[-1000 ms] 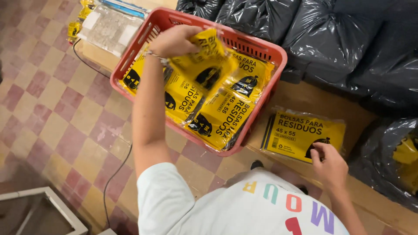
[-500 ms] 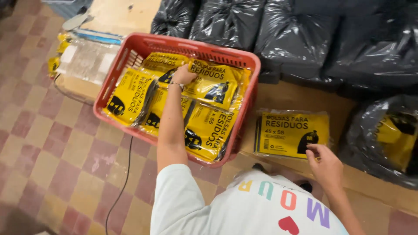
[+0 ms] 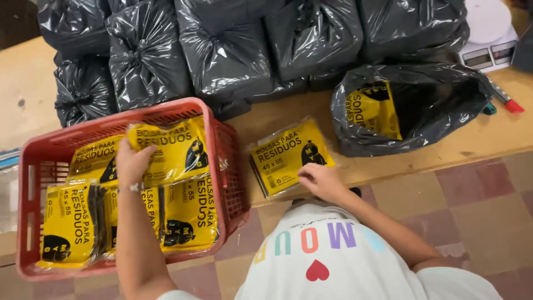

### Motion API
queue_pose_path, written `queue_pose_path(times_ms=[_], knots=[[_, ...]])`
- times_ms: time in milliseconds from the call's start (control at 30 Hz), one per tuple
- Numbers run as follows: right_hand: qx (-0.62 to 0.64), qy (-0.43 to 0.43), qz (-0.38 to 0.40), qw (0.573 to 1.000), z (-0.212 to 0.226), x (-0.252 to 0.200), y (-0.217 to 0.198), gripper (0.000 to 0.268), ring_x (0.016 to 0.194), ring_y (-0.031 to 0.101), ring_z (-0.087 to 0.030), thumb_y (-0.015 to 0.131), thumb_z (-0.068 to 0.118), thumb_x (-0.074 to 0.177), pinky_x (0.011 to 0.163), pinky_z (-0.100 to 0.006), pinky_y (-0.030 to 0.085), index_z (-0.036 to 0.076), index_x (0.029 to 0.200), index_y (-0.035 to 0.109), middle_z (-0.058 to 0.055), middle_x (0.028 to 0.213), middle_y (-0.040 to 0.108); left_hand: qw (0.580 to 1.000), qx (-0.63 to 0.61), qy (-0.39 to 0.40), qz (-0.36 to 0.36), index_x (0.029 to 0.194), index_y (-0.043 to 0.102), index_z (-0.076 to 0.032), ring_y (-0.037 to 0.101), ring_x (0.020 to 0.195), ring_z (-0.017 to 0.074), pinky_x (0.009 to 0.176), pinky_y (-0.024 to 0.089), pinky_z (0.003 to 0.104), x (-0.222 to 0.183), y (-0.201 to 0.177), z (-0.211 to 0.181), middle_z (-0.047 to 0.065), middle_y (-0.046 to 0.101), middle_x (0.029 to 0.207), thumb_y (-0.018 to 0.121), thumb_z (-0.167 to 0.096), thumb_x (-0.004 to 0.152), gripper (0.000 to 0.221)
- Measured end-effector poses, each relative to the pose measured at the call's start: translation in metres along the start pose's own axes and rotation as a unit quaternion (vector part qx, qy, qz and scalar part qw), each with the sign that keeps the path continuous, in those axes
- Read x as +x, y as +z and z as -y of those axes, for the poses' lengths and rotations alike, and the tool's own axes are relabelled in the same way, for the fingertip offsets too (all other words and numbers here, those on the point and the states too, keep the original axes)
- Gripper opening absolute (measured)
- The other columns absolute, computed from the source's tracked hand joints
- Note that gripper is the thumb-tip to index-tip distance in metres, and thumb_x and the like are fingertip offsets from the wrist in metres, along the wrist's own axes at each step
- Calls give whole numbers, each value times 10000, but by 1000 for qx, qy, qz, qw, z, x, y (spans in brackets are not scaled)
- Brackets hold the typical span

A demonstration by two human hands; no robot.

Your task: Packing yellow plastic bag packs into a larger black plastic bag, tying it, and marking it.

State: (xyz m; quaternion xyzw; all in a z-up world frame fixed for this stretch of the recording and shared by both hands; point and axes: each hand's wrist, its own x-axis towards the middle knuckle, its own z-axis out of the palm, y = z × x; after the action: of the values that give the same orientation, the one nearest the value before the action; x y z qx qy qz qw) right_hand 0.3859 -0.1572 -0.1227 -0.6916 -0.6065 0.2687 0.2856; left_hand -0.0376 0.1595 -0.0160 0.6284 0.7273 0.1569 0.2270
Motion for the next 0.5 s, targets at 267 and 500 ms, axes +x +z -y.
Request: queue_pose_path(times_ms=[267, 500], knots=[[180, -100, 67, 976, 87, 40, -75, 590, 1150, 653, -419, 744, 281, 912, 944, -508, 544, 83, 1411, 500, -210, 1277, 621, 903, 4, 265, -338, 1194, 572, -76, 726, 827, 313, 745, 546, 386, -228, -62, -92, 119, 709, 947, 962, -53, 843, 526], [258, -165, -28, 951, 119, 17, -181, 188, 631, 639, -161, 774, 294, 877, 634, -286, 535, 124, 954, 751, 5, 736, 643, 817, -456, 231, -267, 1349, 490, -54, 607, 1244, 271, 1104, 503, 423, -332, 35, -163, 156, 607, 1318, 864, 24, 775, 690]])
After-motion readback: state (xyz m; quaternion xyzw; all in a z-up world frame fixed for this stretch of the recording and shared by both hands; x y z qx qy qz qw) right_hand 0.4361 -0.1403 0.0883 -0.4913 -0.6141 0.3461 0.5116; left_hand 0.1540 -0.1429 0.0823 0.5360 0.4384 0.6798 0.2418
